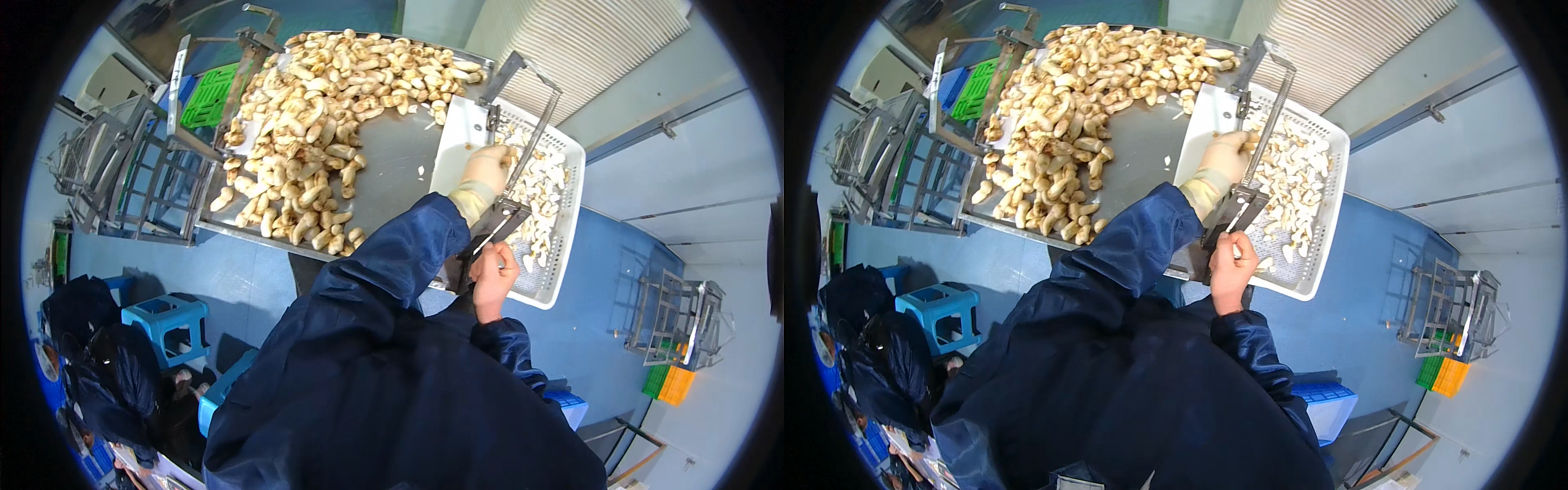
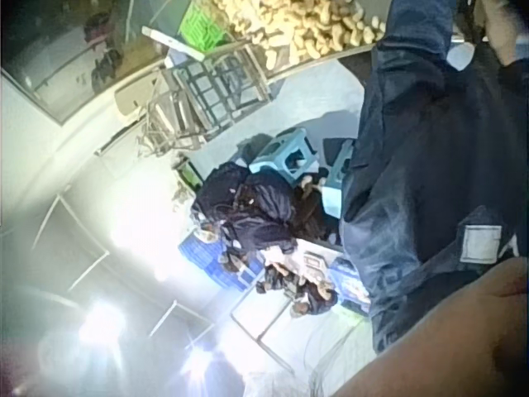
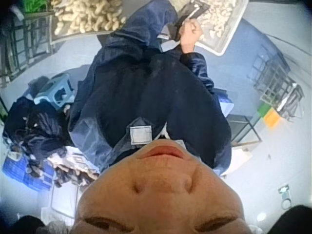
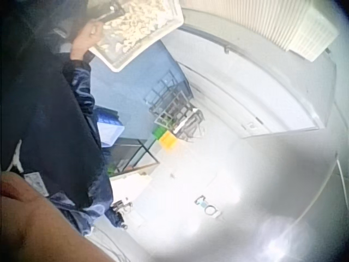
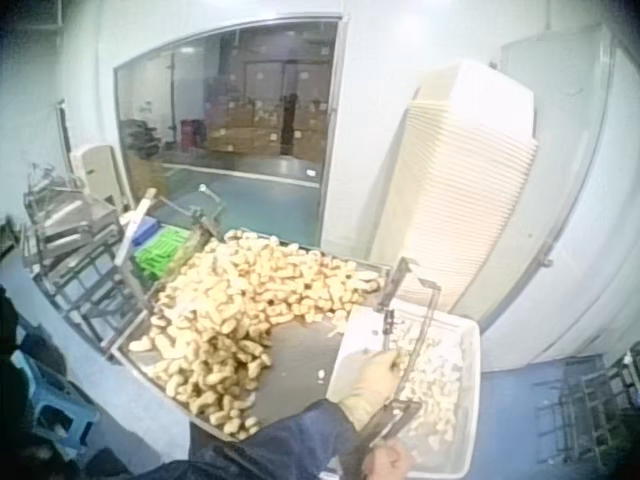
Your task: The person slices ginger using a manual slicer and then spreads the slices out in a plastic crate by hand.
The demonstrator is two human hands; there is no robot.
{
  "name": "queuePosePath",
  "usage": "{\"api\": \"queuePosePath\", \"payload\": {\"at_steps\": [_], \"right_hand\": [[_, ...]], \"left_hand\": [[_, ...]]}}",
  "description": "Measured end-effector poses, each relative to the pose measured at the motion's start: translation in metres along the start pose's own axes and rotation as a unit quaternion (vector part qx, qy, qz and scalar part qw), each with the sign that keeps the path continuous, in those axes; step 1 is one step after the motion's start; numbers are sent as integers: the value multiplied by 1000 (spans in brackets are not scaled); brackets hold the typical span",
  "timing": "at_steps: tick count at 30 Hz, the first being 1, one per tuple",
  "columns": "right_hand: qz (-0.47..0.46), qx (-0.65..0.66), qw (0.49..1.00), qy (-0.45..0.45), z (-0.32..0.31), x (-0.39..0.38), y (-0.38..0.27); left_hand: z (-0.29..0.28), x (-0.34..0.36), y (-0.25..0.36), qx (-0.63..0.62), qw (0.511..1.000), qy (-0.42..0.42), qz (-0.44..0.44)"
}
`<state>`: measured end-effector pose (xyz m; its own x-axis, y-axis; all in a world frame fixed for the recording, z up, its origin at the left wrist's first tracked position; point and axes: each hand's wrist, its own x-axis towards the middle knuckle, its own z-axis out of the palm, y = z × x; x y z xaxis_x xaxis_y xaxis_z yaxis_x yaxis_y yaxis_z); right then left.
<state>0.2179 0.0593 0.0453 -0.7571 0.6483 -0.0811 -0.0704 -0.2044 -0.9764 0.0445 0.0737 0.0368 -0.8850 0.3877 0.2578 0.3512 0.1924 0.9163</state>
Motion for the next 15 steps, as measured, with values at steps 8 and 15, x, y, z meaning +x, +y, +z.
{"api": "queuePosePath", "payload": {"at_steps": [8, 15], "right_hand": [[-16, -37, 999, -31, -1, -1, 0], [-7, -13, 1000, -25, -1, -2, 0]], "left_hand": [[-159, -30, -25, 499, 860, -88, -50], [-181, -14, -78, 589, 787, -172, -65]]}}
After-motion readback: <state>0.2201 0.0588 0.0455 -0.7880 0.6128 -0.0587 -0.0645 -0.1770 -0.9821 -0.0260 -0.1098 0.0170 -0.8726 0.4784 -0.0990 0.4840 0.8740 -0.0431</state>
